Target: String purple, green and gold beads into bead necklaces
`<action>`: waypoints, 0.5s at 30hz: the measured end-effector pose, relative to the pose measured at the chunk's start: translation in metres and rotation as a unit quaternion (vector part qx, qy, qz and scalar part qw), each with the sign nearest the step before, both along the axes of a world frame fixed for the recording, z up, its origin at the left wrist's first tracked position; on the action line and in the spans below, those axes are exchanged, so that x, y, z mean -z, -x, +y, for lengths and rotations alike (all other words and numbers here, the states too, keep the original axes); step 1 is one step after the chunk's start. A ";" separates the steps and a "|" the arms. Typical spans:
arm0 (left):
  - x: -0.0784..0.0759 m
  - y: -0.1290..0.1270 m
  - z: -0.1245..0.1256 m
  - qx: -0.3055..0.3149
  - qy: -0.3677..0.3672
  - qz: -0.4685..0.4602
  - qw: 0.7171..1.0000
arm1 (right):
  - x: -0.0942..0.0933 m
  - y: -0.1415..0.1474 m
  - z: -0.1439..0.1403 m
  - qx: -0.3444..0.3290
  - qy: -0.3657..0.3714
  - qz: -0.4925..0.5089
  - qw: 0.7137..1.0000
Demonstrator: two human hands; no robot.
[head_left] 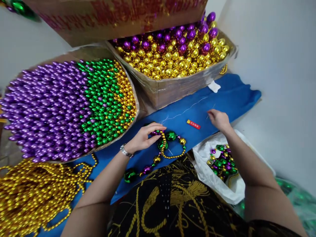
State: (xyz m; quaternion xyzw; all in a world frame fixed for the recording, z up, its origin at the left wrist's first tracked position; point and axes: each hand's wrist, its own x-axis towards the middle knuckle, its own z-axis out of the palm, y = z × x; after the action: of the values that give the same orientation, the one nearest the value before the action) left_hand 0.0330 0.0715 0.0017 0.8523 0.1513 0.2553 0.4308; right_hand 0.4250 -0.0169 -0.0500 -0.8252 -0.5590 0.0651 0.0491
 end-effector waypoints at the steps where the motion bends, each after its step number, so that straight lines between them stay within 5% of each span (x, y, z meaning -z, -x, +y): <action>1: 0.001 0.001 0.000 -0.006 0.001 0.001 1.000 | 0.006 -0.010 -0.009 0.020 0.007 -0.015 1.000; 8: 0.008 0.001 -0.001 -0.096 0.037 0.001 0.995 | 0.026 -0.037 -0.050 0.055 0.040 -0.055 0.996; 15: 0.009 -0.001 -0.006 -0.100 0.120 -0.030 0.987 | 0.018 -0.010 -0.046 0.075 -0.018 -0.001 0.997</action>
State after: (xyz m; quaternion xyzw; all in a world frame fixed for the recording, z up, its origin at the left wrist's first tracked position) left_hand 0.0344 0.0657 -0.0075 0.7671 0.2519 0.3027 0.5065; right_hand 0.4348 -0.0630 -0.0676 -0.8638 -0.4967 0.0505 0.0678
